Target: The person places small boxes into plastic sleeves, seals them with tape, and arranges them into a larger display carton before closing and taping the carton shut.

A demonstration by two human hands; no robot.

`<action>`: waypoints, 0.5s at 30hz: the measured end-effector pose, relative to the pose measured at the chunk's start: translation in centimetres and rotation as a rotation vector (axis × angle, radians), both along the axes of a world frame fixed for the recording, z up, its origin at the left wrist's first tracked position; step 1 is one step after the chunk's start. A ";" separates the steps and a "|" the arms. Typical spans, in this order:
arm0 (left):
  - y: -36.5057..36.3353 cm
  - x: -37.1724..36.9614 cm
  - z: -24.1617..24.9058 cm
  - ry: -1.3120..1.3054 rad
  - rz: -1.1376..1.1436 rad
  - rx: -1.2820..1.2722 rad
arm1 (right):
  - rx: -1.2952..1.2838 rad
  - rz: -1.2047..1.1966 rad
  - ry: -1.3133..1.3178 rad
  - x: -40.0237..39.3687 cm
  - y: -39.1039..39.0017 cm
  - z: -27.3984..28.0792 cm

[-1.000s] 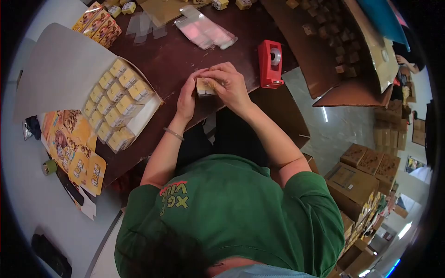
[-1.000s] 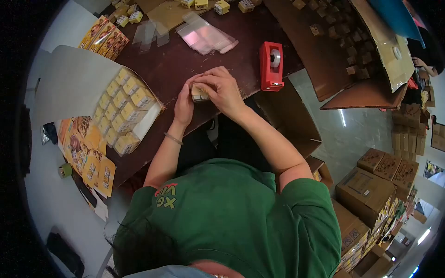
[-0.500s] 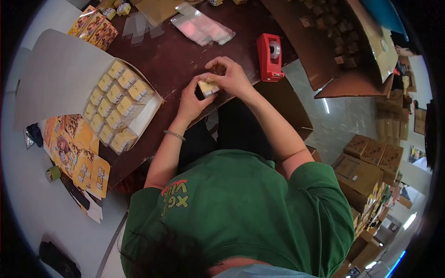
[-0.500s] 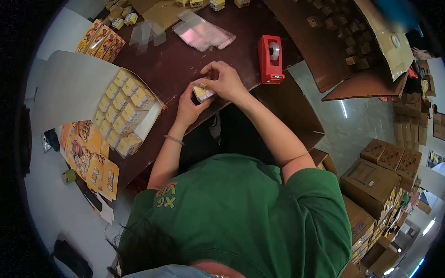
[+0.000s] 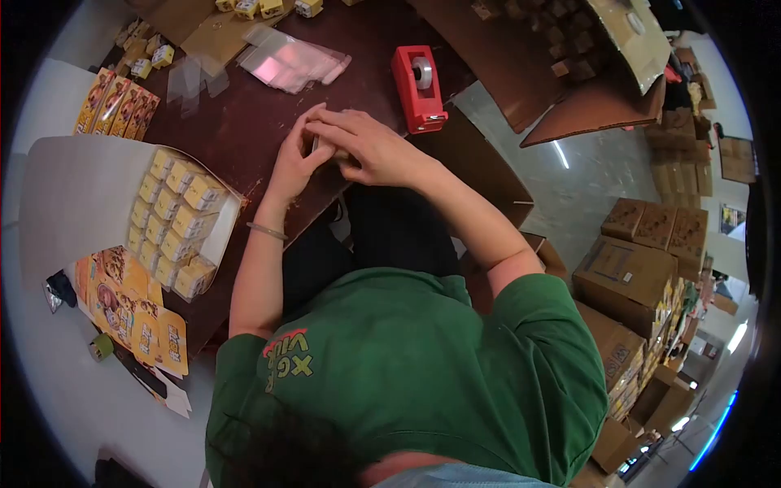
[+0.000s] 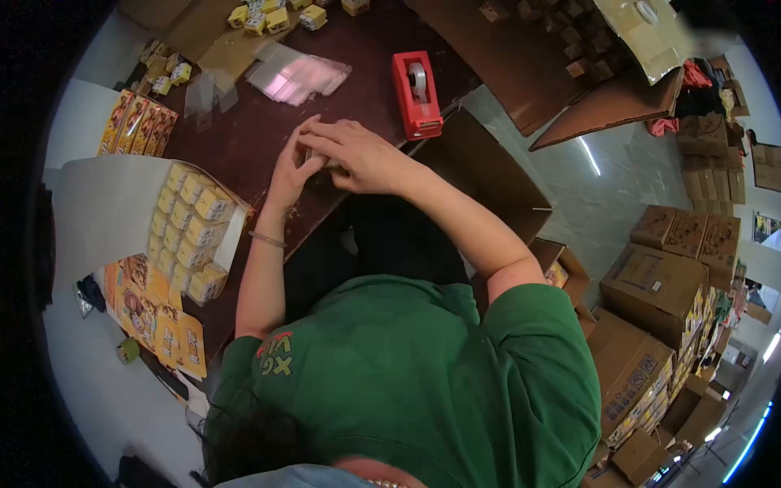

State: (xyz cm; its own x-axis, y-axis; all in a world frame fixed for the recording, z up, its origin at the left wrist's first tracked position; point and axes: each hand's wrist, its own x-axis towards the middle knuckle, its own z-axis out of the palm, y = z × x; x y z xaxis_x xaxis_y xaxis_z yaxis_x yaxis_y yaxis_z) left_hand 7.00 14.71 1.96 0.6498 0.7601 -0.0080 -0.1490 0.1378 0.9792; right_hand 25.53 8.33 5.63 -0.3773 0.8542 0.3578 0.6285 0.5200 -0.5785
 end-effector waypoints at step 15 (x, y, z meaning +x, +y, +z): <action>-1.1 6.9 -0.2 0.228 0.096 0.425 | -0.179 -0.688 0.317 9.8 -3.6 -3.7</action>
